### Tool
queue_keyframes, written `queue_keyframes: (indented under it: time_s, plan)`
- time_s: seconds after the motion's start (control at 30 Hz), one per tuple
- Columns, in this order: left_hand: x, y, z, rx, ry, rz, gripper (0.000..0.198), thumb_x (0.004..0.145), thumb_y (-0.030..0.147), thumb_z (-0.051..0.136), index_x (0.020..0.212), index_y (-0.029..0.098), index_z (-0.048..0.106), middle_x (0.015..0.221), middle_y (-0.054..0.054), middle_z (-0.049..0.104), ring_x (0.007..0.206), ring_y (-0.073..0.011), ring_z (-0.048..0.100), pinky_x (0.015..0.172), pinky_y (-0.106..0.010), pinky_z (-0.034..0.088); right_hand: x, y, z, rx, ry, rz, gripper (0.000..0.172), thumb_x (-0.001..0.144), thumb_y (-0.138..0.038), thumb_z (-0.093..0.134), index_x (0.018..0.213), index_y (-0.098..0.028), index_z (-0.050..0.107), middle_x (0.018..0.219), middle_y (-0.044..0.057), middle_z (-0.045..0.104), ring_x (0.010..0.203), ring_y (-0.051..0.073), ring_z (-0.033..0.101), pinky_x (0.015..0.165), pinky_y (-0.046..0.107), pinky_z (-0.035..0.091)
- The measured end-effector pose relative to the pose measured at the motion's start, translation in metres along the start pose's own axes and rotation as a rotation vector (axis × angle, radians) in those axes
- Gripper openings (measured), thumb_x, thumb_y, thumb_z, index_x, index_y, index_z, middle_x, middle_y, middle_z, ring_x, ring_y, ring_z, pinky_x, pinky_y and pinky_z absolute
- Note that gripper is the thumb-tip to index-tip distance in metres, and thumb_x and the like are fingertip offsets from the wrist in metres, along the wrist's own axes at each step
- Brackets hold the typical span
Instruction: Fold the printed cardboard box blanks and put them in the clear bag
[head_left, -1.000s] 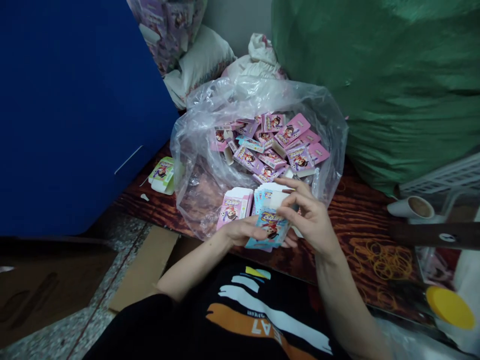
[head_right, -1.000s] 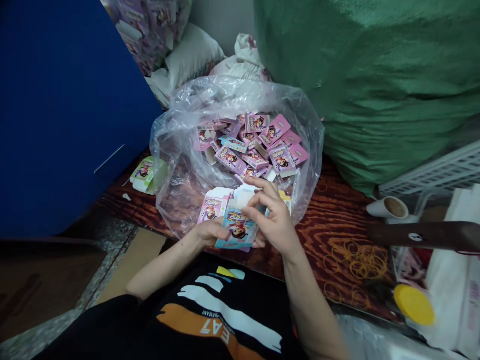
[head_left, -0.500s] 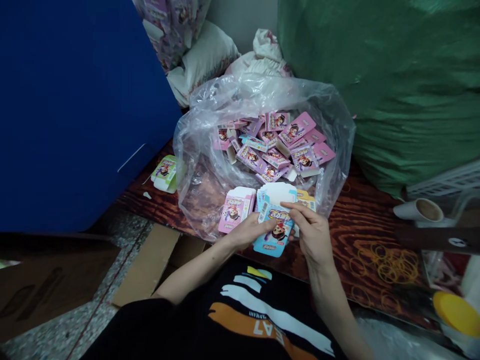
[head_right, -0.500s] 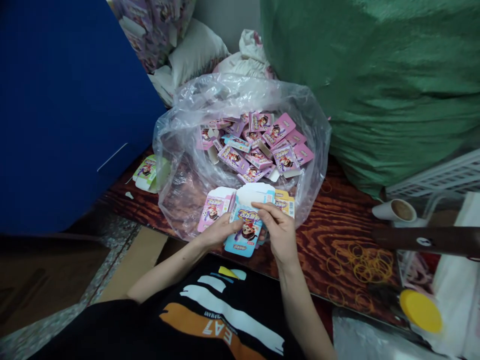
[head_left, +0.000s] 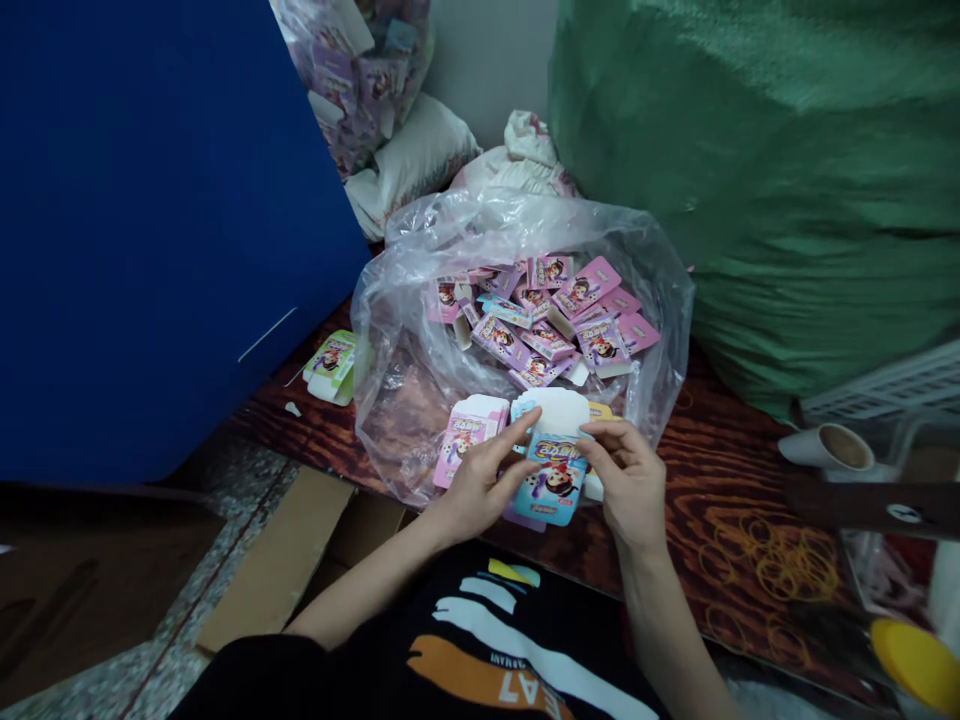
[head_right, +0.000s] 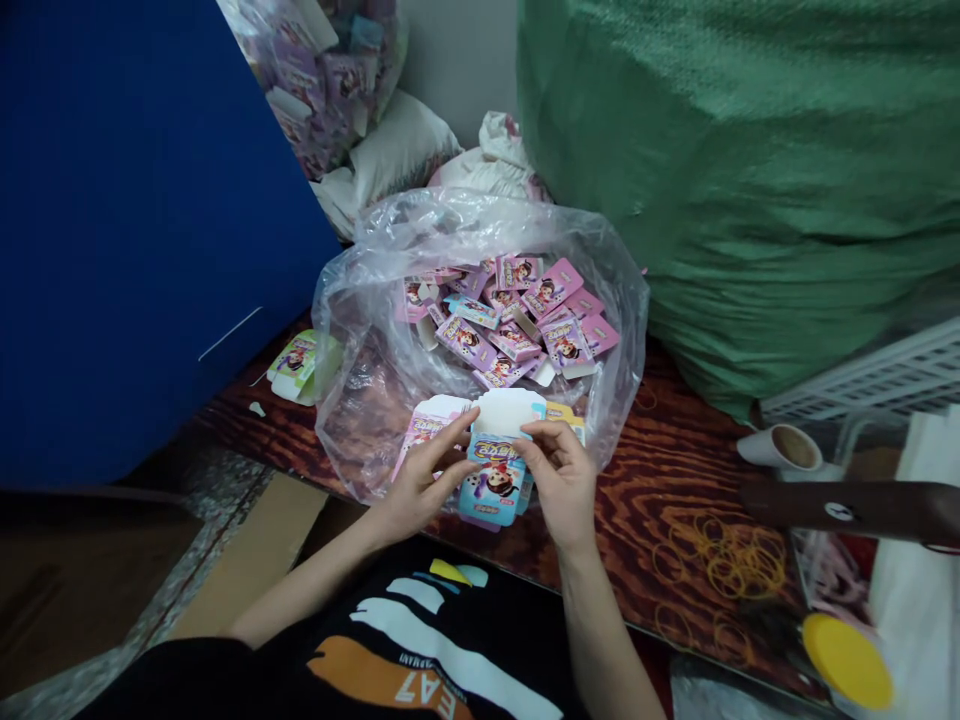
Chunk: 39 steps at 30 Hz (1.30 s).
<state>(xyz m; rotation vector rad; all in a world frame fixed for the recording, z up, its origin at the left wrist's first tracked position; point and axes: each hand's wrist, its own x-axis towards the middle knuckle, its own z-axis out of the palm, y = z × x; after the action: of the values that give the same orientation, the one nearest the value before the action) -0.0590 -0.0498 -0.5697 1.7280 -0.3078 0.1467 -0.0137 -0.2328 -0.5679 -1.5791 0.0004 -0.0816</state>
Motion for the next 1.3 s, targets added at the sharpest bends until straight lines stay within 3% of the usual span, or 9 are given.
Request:
queue_keyframes:
  time_s: [0.1, 0.23, 0.4, 0.5, 0.6, 0.8, 0.93, 1.17, 1.3]
  plan:
    - [0.001, 0.001, -0.002, 0.007, -0.010, 0.014, 0.047, 0.100, 0.028, 0.057, 0.146, 0.022, 0.054, 0.133, -0.012, 0.067, 0.112, -0.0221, 0.065, 0.098, -0.035, 0.052, 0.001, -0.006, 0.001, -0.017, 0.014, -0.038, 0.022, 0.072, -0.039, 0.083, 0.080, -0.022, 0.073, 0.080, 0.002, 0.070, 0.073, 0.016, 0.064, 0.065, 0.026, 0.053]
    - [0.004, 0.004, -0.011, -0.119, -0.141, -0.201, 0.037, 0.094, 0.030, 0.063, 0.130, 0.019, 0.063, 0.102, -0.005, 0.071, 0.079, -0.0152, 0.063, 0.070, -0.026, 0.050, 0.000, -0.014, 0.001, -0.076, -0.104, -0.036, 0.020, 0.075, -0.037, 0.081, 0.073, -0.021, 0.069, 0.070, 0.000, 0.065, 0.064, 0.014, 0.059, 0.059, 0.025, 0.048]
    - [0.007, 0.009, -0.016, -0.344, -0.143, -0.375, 0.040, 0.088, 0.029, 0.069, 0.123, 0.020, 0.051, 0.094, -0.001, 0.062, 0.073, -0.0109, 0.060, 0.064, -0.021, 0.044, 0.006, -0.021, -0.004, -0.055, -0.241, 0.052, 0.040, 0.080, -0.037, 0.077, 0.117, -0.027, 0.068, 0.077, -0.003, 0.066, 0.069, 0.015, 0.061, 0.062, 0.026, 0.049]
    - [0.006, 0.008, -0.014, -0.388, -0.100, -0.425, 0.046, 0.087, 0.027, 0.068, 0.124, 0.023, 0.041, 0.095, 0.000, 0.061, 0.072, -0.0105, 0.061, 0.064, -0.021, 0.044, 0.009, -0.022, -0.007, -0.132, -0.352, -0.015, 0.019, 0.083, -0.039, 0.075, 0.096, -0.024, 0.075, 0.093, 0.003, 0.073, 0.089, 0.019, 0.067, 0.079, 0.031, 0.053]
    - [0.004, 0.004, -0.014, -0.297, -0.121, -0.407, 0.050, 0.088, 0.026, 0.067, 0.129, 0.024, 0.039, 0.094, 0.000, 0.060, 0.068, -0.0101, 0.059, 0.061, -0.021, 0.042, 0.009, -0.019, -0.004, -0.111, -0.397, 0.006, 0.021, 0.082, -0.041, 0.075, 0.076, -0.022, 0.070, 0.100, 0.006, 0.076, 0.101, 0.023, 0.069, 0.090, 0.035, 0.053]
    - [0.000, 0.001, -0.021, -0.121, -0.214, -0.359, 0.053, 0.090, 0.024, 0.063, 0.139, 0.022, 0.040, 0.095, -0.002, 0.059, 0.075, -0.0138, 0.059, 0.067, -0.025, 0.046, 0.009, -0.006, 0.004, -0.081, -0.315, 0.190, 0.033, 0.066, -0.046, 0.086, 0.081, -0.020, 0.072, 0.080, 0.003, 0.073, 0.073, 0.017, 0.066, 0.068, 0.029, 0.054]
    - [-0.001, 0.001, -0.023, -0.120, -0.232, -0.353, 0.057, 0.090, 0.027, 0.064, 0.142, 0.021, 0.042, 0.096, -0.002, 0.058, 0.071, -0.0119, 0.054, 0.062, -0.023, 0.042, 0.014, -0.010, 0.001, -0.158, -0.321, 0.157, 0.030, 0.069, -0.047, 0.084, 0.071, -0.020, 0.072, 0.067, 0.001, 0.069, 0.061, 0.015, 0.060, 0.059, 0.027, 0.050]
    - [-0.006, -0.004, -0.019, -0.171, -0.188, -0.385, 0.056, 0.091, 0.029, 0.065, 0.143, 0.021, 0.045, 0.098, -0.002, 0.059, 0.067, -0.0104, 0.051, 0.061, -0.024, 0.041, 0.004, -0.015, -0.012, -0.256, -0.459, 0.004, 0.021, 0.083, -0.044, 0.075, 0.089, -0.024, 0.081, 0.097, 0.007, 0.079, 0.093, 0.024, 0.073, 0.088, 0.038, 0.057]
    - [-0.004, -0.006, -0.021, -0.140, -0.307, -0.289, 0.031, 0.094, 0.027, 0.060, 0.124, 0.020, 0.064, 0.111, -0.007, 0.067, 0.095, -0.0184, 0.063, 0.086, -0.031, 0.049, -0.006, -0.016, -0.018, -0.293, -0.576, -0.073, 0.018, 0.088, -0.040, 0.073, 0.089, -0.024, 0.080, 0.101, 0.008, 0.078, 0.096, 0.024, 0.072, 0.090, 0.038, 0.056]
